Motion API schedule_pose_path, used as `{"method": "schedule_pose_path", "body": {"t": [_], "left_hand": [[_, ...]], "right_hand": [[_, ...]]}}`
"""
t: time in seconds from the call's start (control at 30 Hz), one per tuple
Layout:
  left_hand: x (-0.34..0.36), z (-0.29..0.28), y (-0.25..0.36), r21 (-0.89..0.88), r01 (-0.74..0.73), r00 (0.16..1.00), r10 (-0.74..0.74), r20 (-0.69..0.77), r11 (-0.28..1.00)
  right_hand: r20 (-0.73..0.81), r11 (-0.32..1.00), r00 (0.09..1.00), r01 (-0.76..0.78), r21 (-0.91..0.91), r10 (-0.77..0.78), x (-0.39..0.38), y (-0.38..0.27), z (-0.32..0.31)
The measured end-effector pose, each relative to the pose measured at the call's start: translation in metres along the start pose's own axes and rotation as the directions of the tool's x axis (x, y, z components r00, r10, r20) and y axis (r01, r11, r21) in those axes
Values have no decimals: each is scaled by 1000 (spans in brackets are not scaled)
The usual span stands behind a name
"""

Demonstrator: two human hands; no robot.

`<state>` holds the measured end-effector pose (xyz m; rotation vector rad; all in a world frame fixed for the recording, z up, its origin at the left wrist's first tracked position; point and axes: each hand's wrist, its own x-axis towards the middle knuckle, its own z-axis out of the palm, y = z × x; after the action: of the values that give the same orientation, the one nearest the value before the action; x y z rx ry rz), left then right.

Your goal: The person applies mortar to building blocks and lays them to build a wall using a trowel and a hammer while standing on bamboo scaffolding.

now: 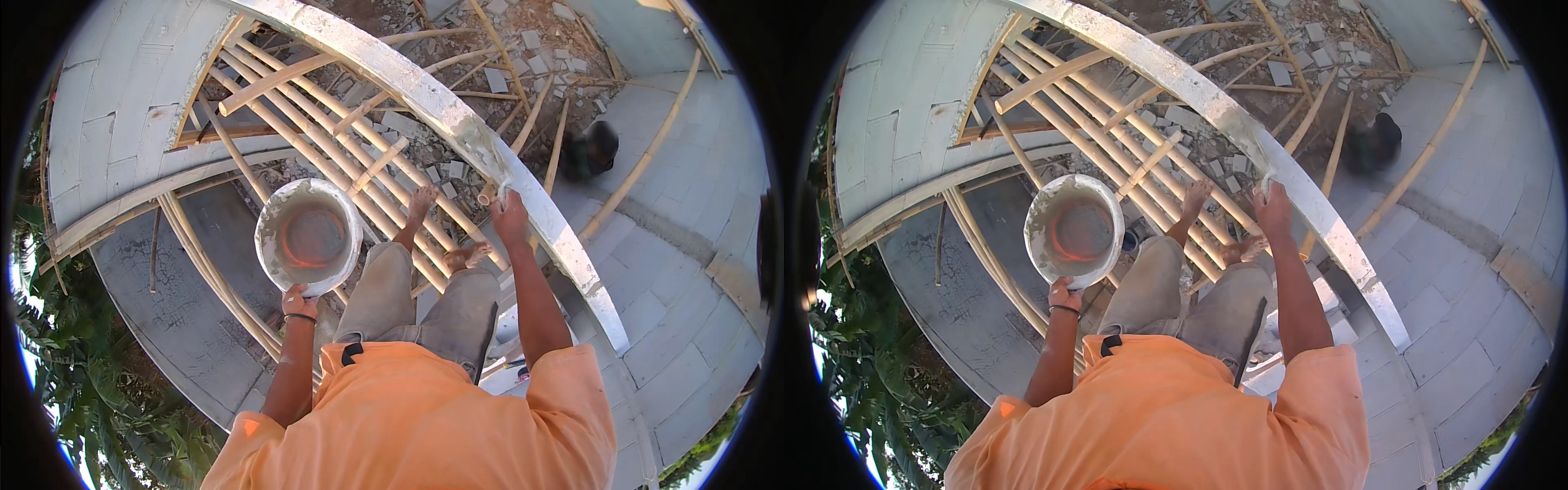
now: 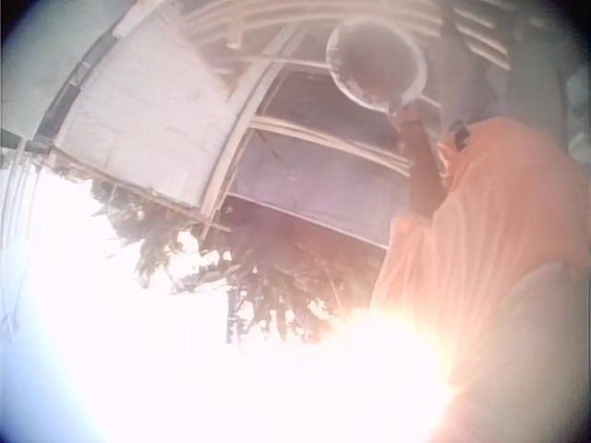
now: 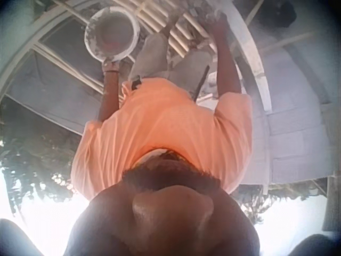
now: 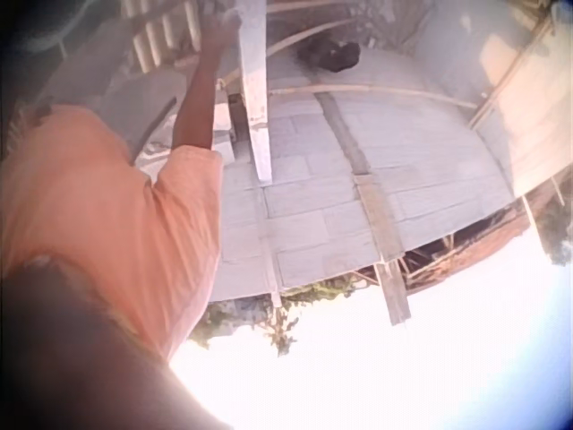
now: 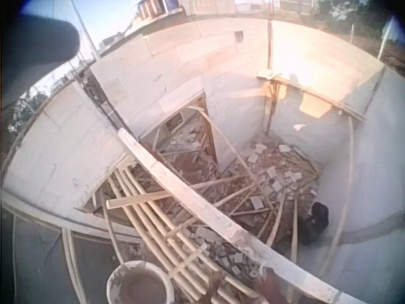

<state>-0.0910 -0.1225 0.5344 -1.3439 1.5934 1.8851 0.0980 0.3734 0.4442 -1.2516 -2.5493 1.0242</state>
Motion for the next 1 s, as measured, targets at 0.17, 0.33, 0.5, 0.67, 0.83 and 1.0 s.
{"method": "schedule_pose_path", "body": {"t": [0.17, 0.33, 0.5, 0.67, 0.83, 1.0], "left_hand": [[27, -39, -21, 50, -71, 991, 76, -112, 996], [36, -52, -23, 98, 20, 987, -4, -163, 995], [37, -45, -12, 125, 13, 998, -5, -67, 992], [25, 0, -12, 114, -4, 999, 9, -38, 993], [16, 25, -12, 99, -8, 999, 4, 42, 995], [7, 48, -15, 149, -42, 994, 26, 107, 988]], "right_hand": [[-96, 995, 993, 68, -68, -74, 3, 10, -1], [409, 708, 834, -538, 457, 370, 17, -25, -14], [561, 664, 778, -582, 470, 284, 22, 2, -13], [599, 605, 685, -699, 382, 414, -4, 32, -44], [567, 522, 642, -761, 386, 516, -37, 32, -69], [541, 411, 727, -686, 601, 423, -28, -5, -17]]}}
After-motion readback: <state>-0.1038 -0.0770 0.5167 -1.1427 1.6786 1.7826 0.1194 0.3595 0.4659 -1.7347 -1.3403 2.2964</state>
